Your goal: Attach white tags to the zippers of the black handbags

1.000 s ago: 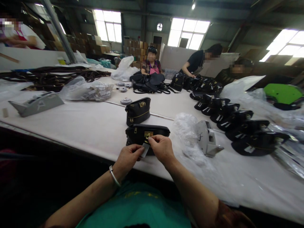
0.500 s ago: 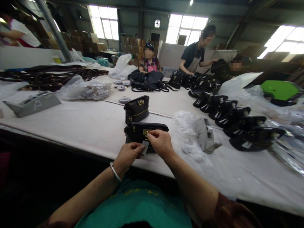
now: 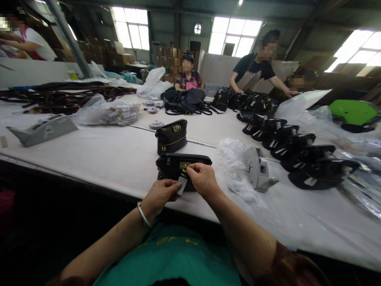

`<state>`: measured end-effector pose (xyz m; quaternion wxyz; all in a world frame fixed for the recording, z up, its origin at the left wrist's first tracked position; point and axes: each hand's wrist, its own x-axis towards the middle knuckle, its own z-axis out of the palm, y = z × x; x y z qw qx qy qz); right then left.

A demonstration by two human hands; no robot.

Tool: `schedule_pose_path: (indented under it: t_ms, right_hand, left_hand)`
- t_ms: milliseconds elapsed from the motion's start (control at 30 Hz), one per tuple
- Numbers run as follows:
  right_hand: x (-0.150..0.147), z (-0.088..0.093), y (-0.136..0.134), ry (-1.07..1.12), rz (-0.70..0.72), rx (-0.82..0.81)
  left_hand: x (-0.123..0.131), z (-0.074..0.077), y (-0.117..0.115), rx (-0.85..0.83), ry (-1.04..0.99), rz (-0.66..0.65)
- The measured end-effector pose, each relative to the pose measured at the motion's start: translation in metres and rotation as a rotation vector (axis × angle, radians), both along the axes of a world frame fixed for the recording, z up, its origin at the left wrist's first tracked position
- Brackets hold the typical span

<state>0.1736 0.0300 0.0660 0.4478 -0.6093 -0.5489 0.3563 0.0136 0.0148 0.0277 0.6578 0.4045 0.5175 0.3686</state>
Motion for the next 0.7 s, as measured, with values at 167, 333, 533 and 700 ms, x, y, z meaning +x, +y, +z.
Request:
schedule_pose_path:
  t_ms: [167, 333, 533, 700]
  right_hand:
    - [-0.005, -0.0033, -0.0016, 0.219, -0.034, -0.037]
    - [-0.0064, -0.0027, -0.003, 0.311, -0.044, -0.073]
    - [-0.0049, -0.0022, -0.0042, 0.354, -0.03, -0.105]
    - [-0.0024, -0.0022, -0.0032, 0.313, -0.01, -0.098]
  left_hand:
    - [-0.0011, -0.0019, 0.002, -0.074, -0.101, -0.03]
    - [-0.001, -0.0025, 0.0047, -0.09, -0.152, -0.046]
    - [-0.0007, 0.0008, 0.006, -0.105, -0.153, 0.015]
    - [0.0013, 0.0042, 0.0065, -0.098, -0.156, 0.031]
